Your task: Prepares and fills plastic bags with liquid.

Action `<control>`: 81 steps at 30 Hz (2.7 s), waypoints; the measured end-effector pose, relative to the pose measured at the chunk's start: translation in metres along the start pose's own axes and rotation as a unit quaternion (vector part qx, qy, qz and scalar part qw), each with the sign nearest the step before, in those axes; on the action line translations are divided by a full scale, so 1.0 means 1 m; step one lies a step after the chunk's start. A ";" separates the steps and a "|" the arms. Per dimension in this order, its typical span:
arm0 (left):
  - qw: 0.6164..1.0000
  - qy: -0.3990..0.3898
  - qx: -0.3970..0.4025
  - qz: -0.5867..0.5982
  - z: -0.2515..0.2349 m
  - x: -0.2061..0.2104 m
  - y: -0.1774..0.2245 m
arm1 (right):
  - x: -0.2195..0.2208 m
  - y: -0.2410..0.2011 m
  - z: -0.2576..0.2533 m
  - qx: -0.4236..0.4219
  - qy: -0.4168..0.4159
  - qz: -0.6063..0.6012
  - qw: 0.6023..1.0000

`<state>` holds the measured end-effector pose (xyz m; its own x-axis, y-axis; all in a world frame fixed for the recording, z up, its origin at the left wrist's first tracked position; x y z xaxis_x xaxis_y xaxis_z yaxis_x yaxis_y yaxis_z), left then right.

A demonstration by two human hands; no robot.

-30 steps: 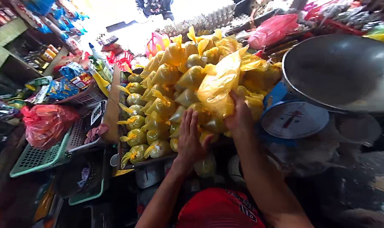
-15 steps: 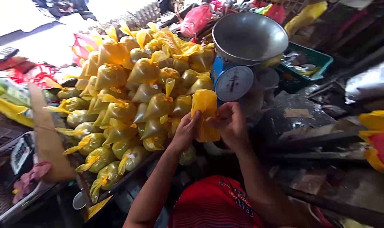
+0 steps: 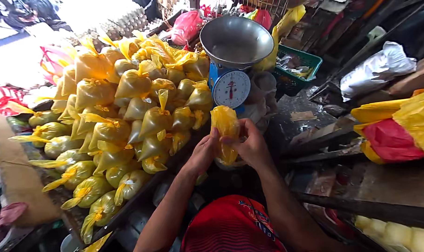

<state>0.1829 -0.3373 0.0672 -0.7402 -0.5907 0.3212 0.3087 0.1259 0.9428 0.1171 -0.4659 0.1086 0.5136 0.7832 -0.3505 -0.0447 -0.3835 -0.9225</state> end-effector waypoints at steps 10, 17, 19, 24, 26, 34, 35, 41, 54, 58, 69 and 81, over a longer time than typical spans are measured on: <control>0.997 0.028 0.061 0.031 -0.065 0.056 -0.008 | -0.064 0.032 -0.046 -0.030 -0.016 -0.019 0.999; 0.991 0.077 0.093 -0.050 -0.123 0.103 -0.024 | -0.122 0.063 -0.082 -0.072 0.020 0.059 0.995; 0.985 0.109 0.112 -0.079 -0.134 0.108 -0.023 | -0.132 0.068 -0.093 -0.094 -0.012 0.028 0.995; 0.941 0.240 0.152 -0.182 -0.144 0.108 -0.023 | -0.135 0.074 -0.102 -0.117 -0.112 -0.032 0.986; 0.925 0.281 0.162 -0.200 -0.145 0.102 -0.022 | -0.136 0.077 -0.104 -0.117 -0.119 -0.062 0.984; 0.979 0.175 0.101 -0.020 -0.163 0.120 -0.038 | -0.157 0.086 -0.109 -0.059 -0.033 0.043 0.997; 0.981 0.166 0.096 -0.009 -0.165 0.122 -0.040 | -0.158 0.085 -0.109 -0.062 -0.019 0.067 0.996; 0.963 0.176 0.170 -0.110 -0.170 0.109 -0.026 | -0.153 0.080 -0.108 -0.112 -0.024 0.020 0.993; 0.954 0.248 0.170 0.016 -0.132 0.054 -0.005 | -0.098 0.034 -0.096 -0.139 0.139 0.115 0.974; 0.929 0.090 0.055 0.354 -0.131 0.053 -0.010 | -0.098 0.069 -0.099 -0.022 0.158 -0.183 0.970; 0.996 -0.045 0.025 0.077 -0.131 0.044 -0.006 | -0.102 0.062 -0.056 0.013 0.028 -0.043 0.999; 0.894 0.245 0.085 -0.365 -0.131 -0.007 -0.080 | -0.126 0.113 -0.020 0.054 0.233 0.201 0.950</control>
<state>0.2412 -0.4475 -0.0219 -0.3451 -0.8378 -0.4230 -0.2754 -0.3405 0.8990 0.0642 -0.6177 0.0519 0.7591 0.2726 -0.5912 -0.3918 -0.5339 -0.7493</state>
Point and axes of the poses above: each hand's wrist, its own z-axis away from the middle knuckle, its own x-axis out of the palm, y = z × x, the point moved 9 cm from there along -z, towards the middle knuckle, and after that the axes turned 3 degrees about -z, right-handed, at the moved point
